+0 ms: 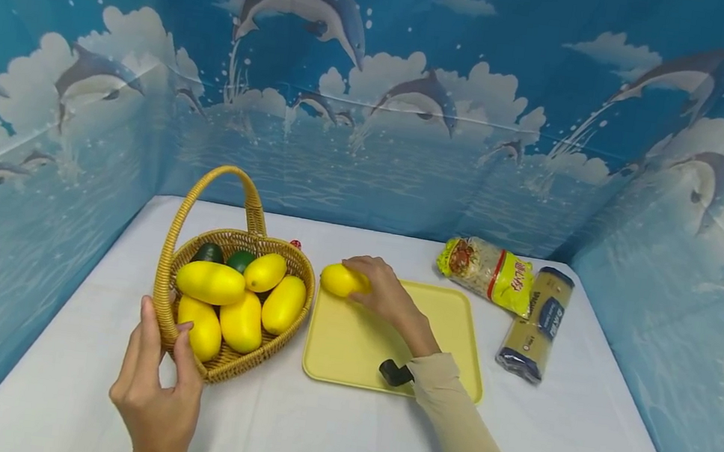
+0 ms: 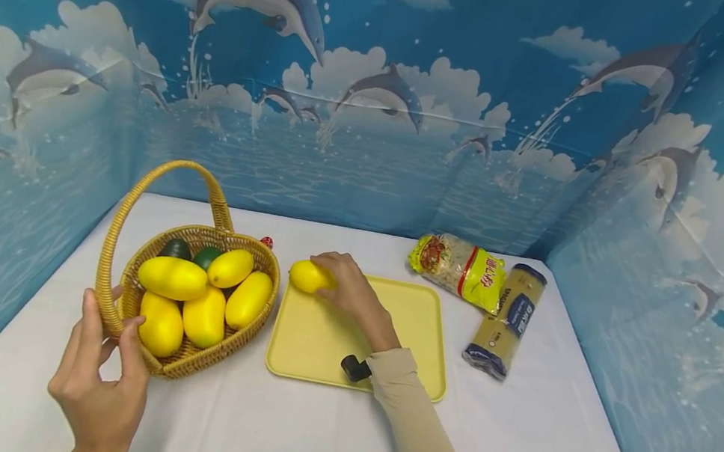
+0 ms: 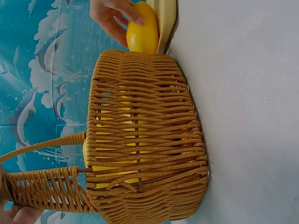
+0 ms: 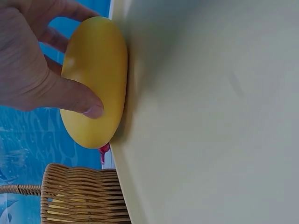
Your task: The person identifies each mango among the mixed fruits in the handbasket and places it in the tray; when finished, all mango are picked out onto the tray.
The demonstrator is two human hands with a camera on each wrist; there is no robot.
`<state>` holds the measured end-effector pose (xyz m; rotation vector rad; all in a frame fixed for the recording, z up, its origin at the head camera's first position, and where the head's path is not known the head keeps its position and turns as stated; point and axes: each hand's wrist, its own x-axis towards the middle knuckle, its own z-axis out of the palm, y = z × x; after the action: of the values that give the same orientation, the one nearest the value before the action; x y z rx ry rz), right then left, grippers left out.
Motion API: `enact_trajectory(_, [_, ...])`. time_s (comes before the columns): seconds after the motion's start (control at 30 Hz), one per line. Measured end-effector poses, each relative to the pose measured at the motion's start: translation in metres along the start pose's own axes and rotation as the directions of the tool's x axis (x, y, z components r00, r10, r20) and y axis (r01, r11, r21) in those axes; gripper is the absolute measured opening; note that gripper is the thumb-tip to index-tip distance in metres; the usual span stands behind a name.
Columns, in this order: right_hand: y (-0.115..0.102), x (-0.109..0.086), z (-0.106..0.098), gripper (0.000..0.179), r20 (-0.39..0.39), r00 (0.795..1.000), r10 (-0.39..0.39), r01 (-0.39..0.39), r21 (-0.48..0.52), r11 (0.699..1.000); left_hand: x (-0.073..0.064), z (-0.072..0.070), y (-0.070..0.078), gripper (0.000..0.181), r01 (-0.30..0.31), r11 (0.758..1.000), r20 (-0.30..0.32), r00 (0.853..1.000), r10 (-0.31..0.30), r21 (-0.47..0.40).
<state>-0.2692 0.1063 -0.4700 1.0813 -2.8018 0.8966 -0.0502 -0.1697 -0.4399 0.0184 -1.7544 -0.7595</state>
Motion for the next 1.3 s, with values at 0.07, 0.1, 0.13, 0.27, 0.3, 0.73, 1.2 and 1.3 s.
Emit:
enact_trajectory(0.07, [0.0, 0.0, 0.0, 0.059, 0.002, 1.0, -0.002, 0.002, -0.001, 1.0, 0.0, -0.001, 0.0, 0.066, 0.001, 1.0, 0.004, 1.0, -0.001, 0.003])
enact_trajectory(0.1, [0.0, 0.0, 0.0, 0.059, 0.001, 1.0, -0.004, 0.004, -0.004, 1.0, 0.0, -0.001, 0.0, 0.066, 0.001, 1.0, 0.004, 1.0, -0.001, 0.002])
enact_trajectory(0.13, [0.0, 0.0, 0.0, 0.059, 0.001, 1.0, -0.004, 0.004, -0.006, 1.0, 0.0, -0.001, 0.0, 0.066, 0.0, 1.0, 0.004, 1.0, 0.0, 0.0])
enact_trajectory(0.27, [0.001, 0.001, 0.001, 0.061, 0.0, 1.0, -0.004, 0.004, -0.007, 1.0, -0.001, -0.001, -0.001, 0.065, -0.001, 1.0, 0.006, 1.0, 0.001, -0.003])
enact_trajectory(0.3, [0.001, 0.001, 0.001, 0.061, -0.002, 1.0, -0.005, 0.005, -0.009, 1.0, -0.001, -0.001, -0.001, 0.064, -0.002, 1.0, 0.004, 1.0, 0.002, -0.005])
enact_trajectory(0.73, [-0.009, -0.004, -0.017, 0.07, -0.009, 1.0, 0.005, -0.005, -0.013, 1.0, 0.0, -0.001, 0.0, 0.067, 0.004, 1.0, 0.002, 1.0, -0.004, -0.025])
enact_trajectory(1.2, [-0.077, 0.0, -0.06, 0.077, 0.027, 0.991, -0.129, 0.126, 0.087, 0.988, 0.001, 0.0, 0.002, 0.066, -0.001, 1.0, -0.008, 1.0, 0.001, -0.025])
enact_trajectory(1.3, [-0.098, 0.003, -0.062, 0.077, 0.041, 0.979, -0.202, 0.197, 0.098, 0.975, 0.0, -0.001, 0.002, 0.064, -0.001, 1.0, -0.011, 1.0, 0.001, -0.026])
